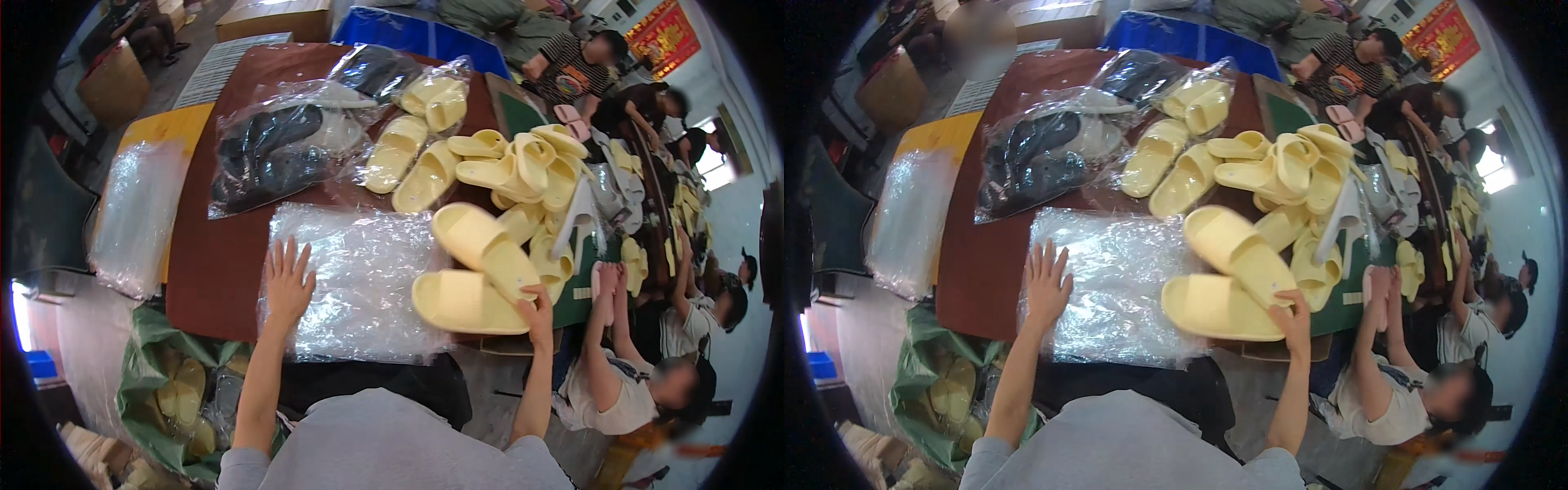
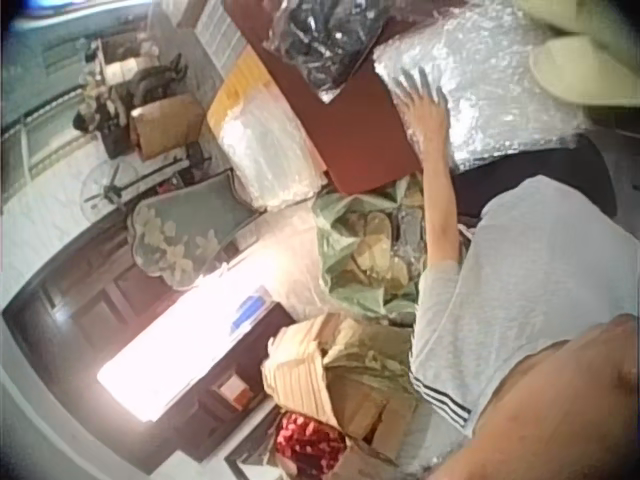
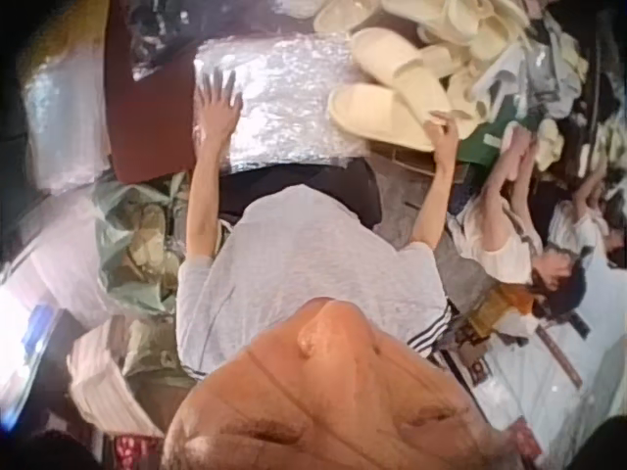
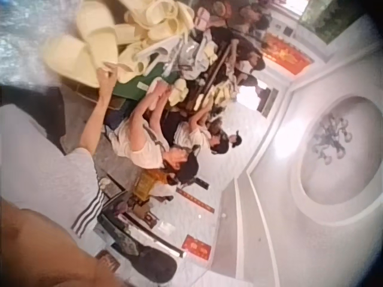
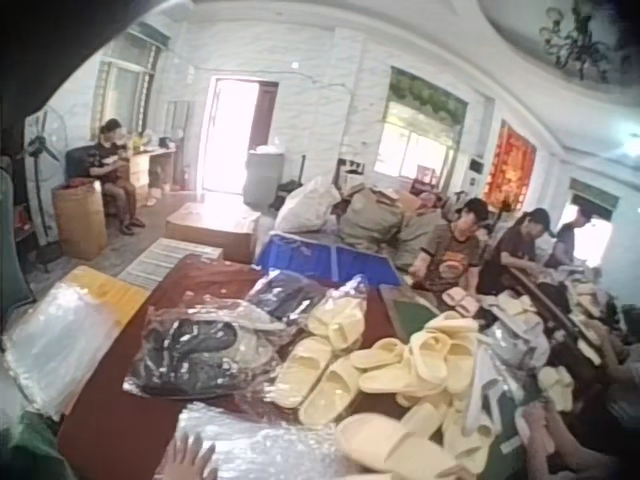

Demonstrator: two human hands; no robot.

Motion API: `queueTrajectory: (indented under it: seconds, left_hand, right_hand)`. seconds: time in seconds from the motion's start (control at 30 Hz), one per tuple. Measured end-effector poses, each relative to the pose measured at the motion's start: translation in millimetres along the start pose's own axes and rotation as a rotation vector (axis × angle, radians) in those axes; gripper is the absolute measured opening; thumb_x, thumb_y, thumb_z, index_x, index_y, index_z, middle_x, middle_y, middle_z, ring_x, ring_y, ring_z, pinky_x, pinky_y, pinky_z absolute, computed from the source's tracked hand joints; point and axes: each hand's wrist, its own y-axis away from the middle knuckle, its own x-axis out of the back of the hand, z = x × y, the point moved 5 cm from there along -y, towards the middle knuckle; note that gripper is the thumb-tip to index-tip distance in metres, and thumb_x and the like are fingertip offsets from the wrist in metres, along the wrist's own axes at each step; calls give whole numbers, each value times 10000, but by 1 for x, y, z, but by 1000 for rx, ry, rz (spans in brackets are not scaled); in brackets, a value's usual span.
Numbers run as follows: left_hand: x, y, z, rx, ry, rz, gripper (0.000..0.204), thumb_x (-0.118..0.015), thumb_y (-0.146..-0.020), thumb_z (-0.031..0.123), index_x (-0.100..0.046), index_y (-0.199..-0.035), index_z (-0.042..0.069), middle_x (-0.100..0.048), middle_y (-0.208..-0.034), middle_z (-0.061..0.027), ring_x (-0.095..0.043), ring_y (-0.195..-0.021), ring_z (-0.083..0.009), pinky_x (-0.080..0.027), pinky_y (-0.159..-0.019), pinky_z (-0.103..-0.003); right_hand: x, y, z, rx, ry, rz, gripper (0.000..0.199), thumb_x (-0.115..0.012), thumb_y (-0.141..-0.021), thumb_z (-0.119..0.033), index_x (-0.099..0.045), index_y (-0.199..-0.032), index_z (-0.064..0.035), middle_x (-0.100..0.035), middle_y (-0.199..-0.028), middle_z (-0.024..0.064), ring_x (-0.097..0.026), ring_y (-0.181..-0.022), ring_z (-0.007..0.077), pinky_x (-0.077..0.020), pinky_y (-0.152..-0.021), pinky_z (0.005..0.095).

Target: The person packages pairs of slippers into plastic bags by hand and places the packaged slippers on the table.

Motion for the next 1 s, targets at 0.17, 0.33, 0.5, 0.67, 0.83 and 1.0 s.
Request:
queueTrajectory:
  seconds: [0.17,0.33,0.5,0.67,0.83,1.0]
  left_hand:
    - [0,-1,1,-1,-28,-55,595,-528,-945,327,-397,-1510,198,-215,-1631,-84,-141,-1509,-324,-97,-1210,-533]
    - [-4,2,0,5,-19,-55,595,-525,-947,334,-392,-1510,196,-227,-1626,-81,-150,-1506,-329,-109,-1208,-538]
    - [-2,-2,1,-2,-3,-43,594,-534,-936,335,-403,-1501,210,-257,-1613,-88,-168,-1501,-331,-114,-1208,-548]
    - [2,-6,7,-36,52,-66,582,-565,-926,377,-440,-1485,274,-228,-1622,-105,-133,-1507,-349,-85,-1203,-569]
    - [6,6,-1,-89,46,-92,549,-567,-928,457,-479,-1455,331,-184,-1635,-109,-99,-1497,-416,-59,-1182,-623]
    - [6,2,5,-117,26,-104,558,-542,-936,490,-452,-1470,355,-183,-1639,-74,-93,-1493,-431,-65,-1175,-638]
  right_hand:
    - [52,-43,-48,138,-54,431,308,-675,-900,-131,-583,-1174,-25,-572,-1122,57,-546,-1031,142,-449,-899,280]
    - [85,-144,-114,336,-140,595,364,-658,-959,-239,-553,-1248,-45,-561,-1095,51,-559,-1020,152,-455,-876,283]
    - [57,-179,-108,360,-377,572,585,-642,-966,-201,-377,-1478,-103,-537,-1285,85,-549,-1141,209,-433,-993,351]
    - [-95,-166,-51,434,324,277,495,-694,-887,-143,-541,-1336,-1,-506,-1400,193,-481,-1305,323,-369,-1097,397]
    - [-256,-161,-80,714,613,-105,235,-737,-802,-165,-737,-1033,-119,-401,-1482,224,-371,-1374,422,-299,-1138,482]
    - [-287,-202,-61,799,1323,42,294,-592,-866,-117,-695,-1140,-91,-379,-1509,200,-342,-1394,394,-273,-1132,560]
